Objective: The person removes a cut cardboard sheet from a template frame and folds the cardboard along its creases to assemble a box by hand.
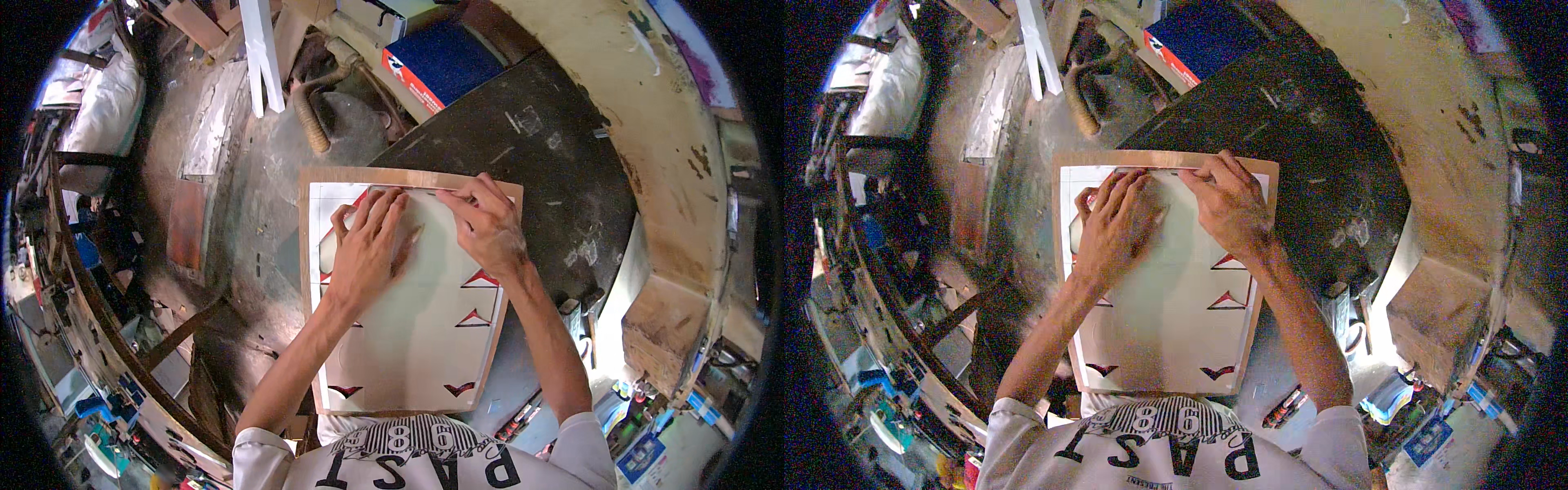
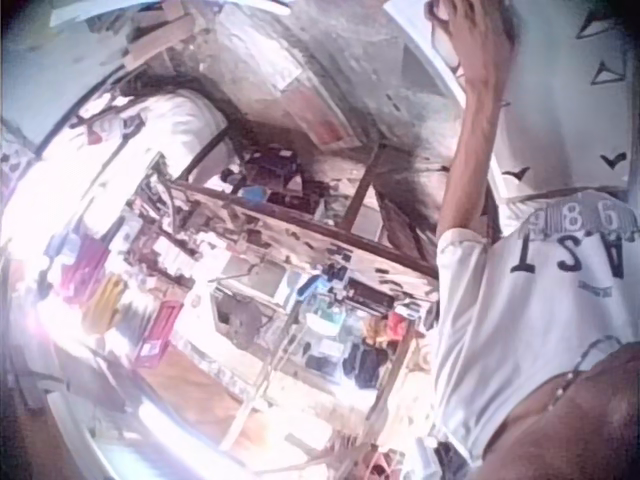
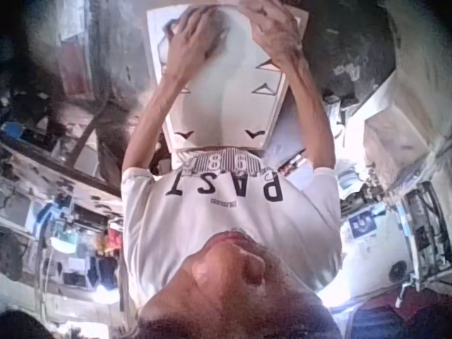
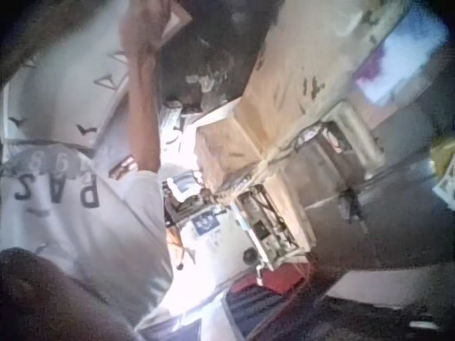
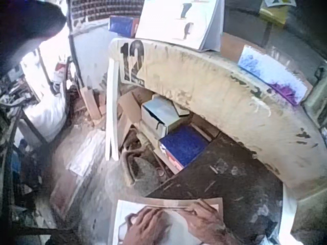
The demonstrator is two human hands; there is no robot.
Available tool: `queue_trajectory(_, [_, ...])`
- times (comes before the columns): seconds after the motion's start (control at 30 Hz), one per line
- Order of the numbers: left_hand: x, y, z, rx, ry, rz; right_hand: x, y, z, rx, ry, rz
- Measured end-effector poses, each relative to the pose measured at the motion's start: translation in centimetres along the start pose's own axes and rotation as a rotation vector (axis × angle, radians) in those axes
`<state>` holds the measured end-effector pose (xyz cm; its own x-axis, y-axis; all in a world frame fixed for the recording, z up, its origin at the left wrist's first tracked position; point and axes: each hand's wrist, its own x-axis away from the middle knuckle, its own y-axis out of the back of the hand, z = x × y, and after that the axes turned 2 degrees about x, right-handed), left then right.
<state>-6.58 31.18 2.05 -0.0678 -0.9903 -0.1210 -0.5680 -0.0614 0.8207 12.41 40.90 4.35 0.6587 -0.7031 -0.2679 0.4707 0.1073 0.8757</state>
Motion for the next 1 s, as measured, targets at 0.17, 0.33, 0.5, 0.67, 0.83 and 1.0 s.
queue_trajectory(0.17, [-0.5, 0.2, 0.2, -0.032, -0.029, -0.006, 0.5, -0.6, -0.3, 0.038, 0.064, 0.035])
queue_trajectory(0.33, [-0.7, 1.0, 0.5, -0.005, -0.047, -0.006, -2.3, 1.0, -0.3, 0.051, 0.112, 0.161])
queue_trajectory(0.5, [-1.5, 1.4, 0.0, 0.020, -0.001, -0.013, -5.6, 1.5, -3.0, -0.062, 0.045, 0.410])
queue_trajectory(0.67, [-2.7, 3.0, -0.5, 0.048, 0.046, -0.003, -7.7, 1.0, -4.7, -0.178, -0.008, 0.517])
queue_trajectory(0.83, [-3.6, 3.6, -0.7, 0.101, 0.006, 0.080, -8.8, 1.7, -4.3, -0.326, -0.071, 0.685])
queue_trajectory(1.0, [-5.0, 4.6, 0.4, 0.218, -0.081, 0.152, -8.0, 4.3, -4.6, -0.439, -0.113, 0.694])
